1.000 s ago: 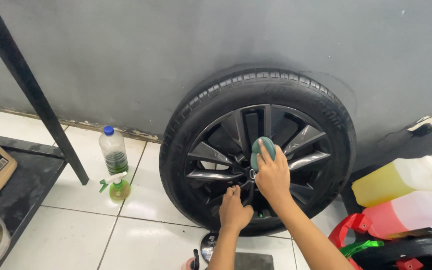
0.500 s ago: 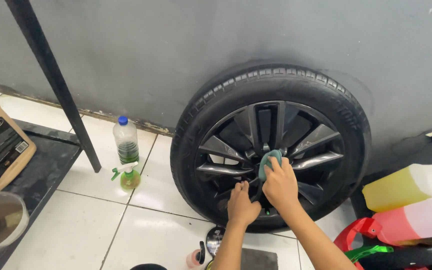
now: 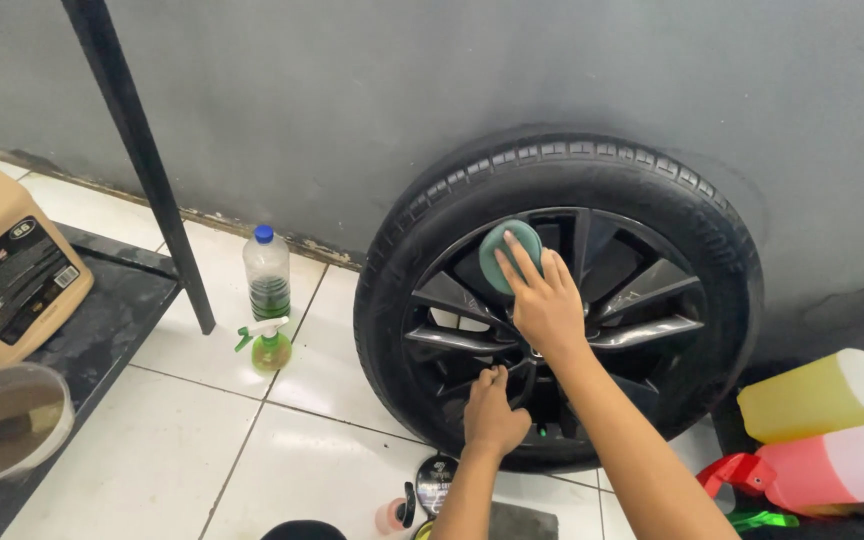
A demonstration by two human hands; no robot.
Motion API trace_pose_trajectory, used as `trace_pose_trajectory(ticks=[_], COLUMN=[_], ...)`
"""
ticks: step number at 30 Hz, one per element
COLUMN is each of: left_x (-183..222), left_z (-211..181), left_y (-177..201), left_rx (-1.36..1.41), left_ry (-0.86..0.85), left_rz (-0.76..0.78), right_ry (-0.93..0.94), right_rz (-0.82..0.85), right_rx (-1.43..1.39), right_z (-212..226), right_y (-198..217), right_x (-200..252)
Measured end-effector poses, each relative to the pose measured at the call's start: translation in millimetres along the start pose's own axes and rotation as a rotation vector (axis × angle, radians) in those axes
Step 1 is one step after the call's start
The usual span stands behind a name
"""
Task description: The person cleans a car wheel using a sponge and cleaning solution. They scrub the spokes and rim of the wheel in a circular motion, focusing on the center and outer edges.
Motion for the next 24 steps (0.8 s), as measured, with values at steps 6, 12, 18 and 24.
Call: trace_pose_trajectory(ticks=[6,12,18,24], left_x=[2.3,7.6,18.9,11.1], left_z=[2.5,1.7,-8.3,-5.1], left_y=[4.1,7.7,17.5,12.5], left_rx=[0.044,0.052,0.063,0.078], left_ry=[0.001,-0.008,0.017,-0.029], left_rz=[0.006,0.044,0.124,0.058], right_ry=[0.056,0.002,-0.288,-0.534], right_rz=[0.167,0.010,-0.243,-0.137], right_rx=[-0.031,-0.213,-0.578,-0.663], right_z=[3.4,20.9,21.8,64.5], right_y=[-5.2,13.7,25.6,-39.6], right_x=[51.5,41.3,-19.8,-14.4])
Point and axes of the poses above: each hand's wrist, its own x-axis away from the middle knuckle, its own y-axis out of the back of the hand, z = x × y, the point moved 5 cm from there along -x, towards the middle knuckle, and after that the axes turned 11 degrees about -x, right-handed, at the moved point
